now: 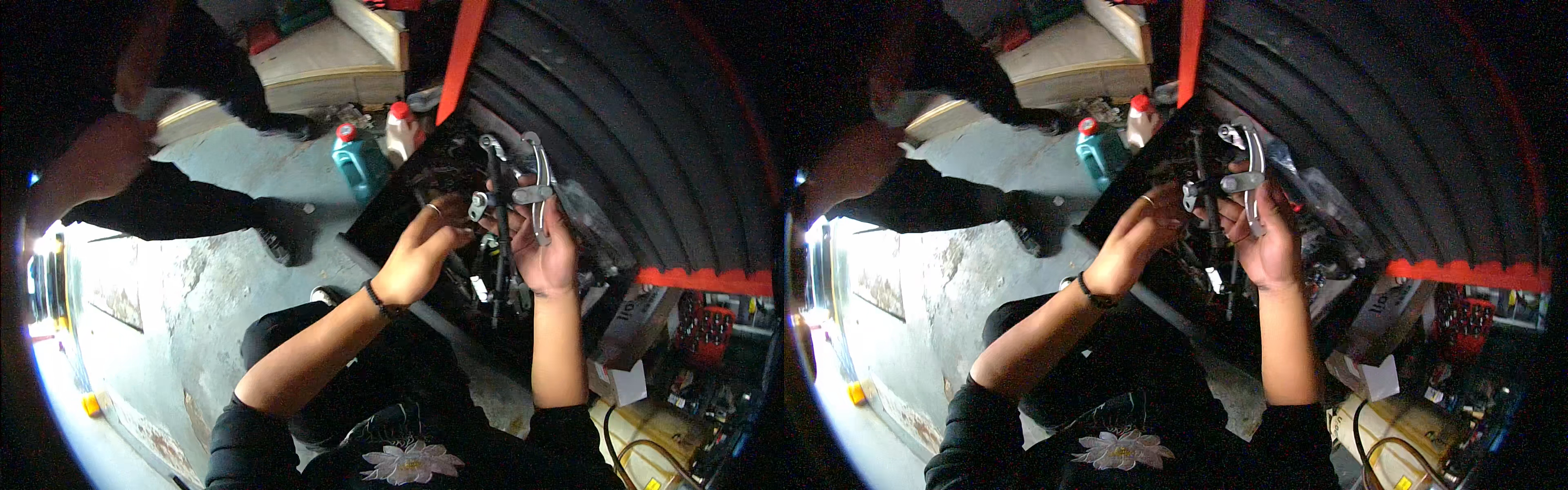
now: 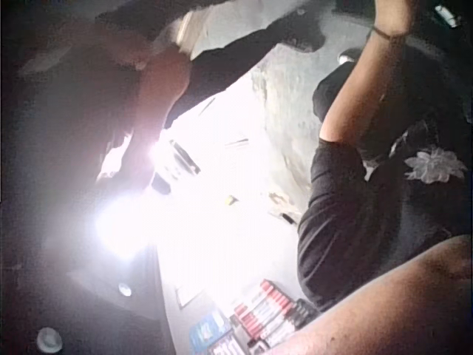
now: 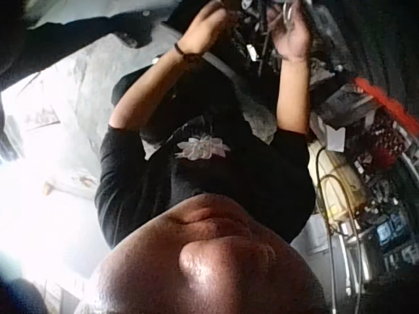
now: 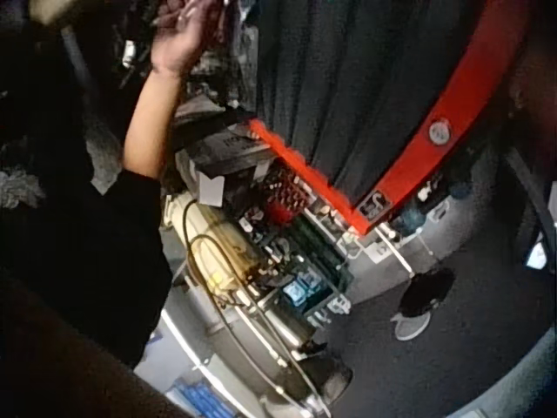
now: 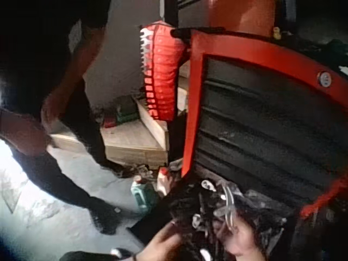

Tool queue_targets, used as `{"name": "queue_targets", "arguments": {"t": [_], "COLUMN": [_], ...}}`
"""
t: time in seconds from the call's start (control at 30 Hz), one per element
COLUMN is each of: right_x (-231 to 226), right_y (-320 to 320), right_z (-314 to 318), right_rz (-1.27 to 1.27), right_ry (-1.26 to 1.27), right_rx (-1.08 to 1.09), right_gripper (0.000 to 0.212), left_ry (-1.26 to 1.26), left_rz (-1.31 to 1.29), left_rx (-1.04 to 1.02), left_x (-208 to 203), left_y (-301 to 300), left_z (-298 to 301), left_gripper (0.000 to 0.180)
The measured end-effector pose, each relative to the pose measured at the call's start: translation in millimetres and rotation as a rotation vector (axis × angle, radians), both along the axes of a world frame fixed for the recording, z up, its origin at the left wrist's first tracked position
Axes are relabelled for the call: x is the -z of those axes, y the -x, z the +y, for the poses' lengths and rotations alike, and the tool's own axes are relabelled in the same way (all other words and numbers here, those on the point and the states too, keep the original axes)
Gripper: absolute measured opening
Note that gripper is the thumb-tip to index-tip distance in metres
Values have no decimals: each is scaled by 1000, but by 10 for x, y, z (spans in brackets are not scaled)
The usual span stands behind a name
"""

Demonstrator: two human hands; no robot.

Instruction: The person retrieves a metal clamp-like component from a drawer and walks toward a workbench. They then sit and, with another person, assemble small metal parts onto the clamp, inserting pins and adjusting the pieces by hand.

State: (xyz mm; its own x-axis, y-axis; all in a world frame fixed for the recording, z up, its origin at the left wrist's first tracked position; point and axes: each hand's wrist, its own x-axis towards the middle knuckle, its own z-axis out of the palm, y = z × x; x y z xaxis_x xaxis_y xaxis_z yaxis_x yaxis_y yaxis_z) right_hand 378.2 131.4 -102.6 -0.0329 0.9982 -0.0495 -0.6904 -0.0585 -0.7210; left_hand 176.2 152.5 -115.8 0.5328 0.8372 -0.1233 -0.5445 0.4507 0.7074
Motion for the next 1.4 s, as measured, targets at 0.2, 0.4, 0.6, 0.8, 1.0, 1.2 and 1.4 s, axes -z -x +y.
{"name": "queue_targets", "arguments": {"t": [0.2, 0.4, 0.6, 0.8, 1.0, 1.2, 1.4], "right_x": [-59, -121, 68, 1191, 1763, 1930, 1843], "right_y": [780, 1182, 758, -82, -152, -150, -87], "right_z": [78, -41, -122, 684, 979, 1233, 1118], "right_rz": [-645, -1329, -907, -1630, -2208, -2214, -2298], "right_ry": [-111, -484, -301, 48, -401, -11, -213], "right_rx": [96, 172, -242, -69, -157, -357, -190], "right_gripper": [31, 47, 56, 29, 38, 46, 32], "left_ry": [165, 495, 543, 611, 767, 723, 697], "left_rz": [50, -98, 1, -201, -93, -281, -286], "left_rx": [-220, -183, -74, 30, -173, -115, -148], "left_x": [-216, -50, -132, -178, -159, -190, -170], "left_y": [202, 516, 1027, 1182, 1268, 1349, 1344], "left_z": [51, -80, -415, -477, -553, -481, -467], "left_gripper": [45, 40, 55, 50, 42, 41, 39]}}
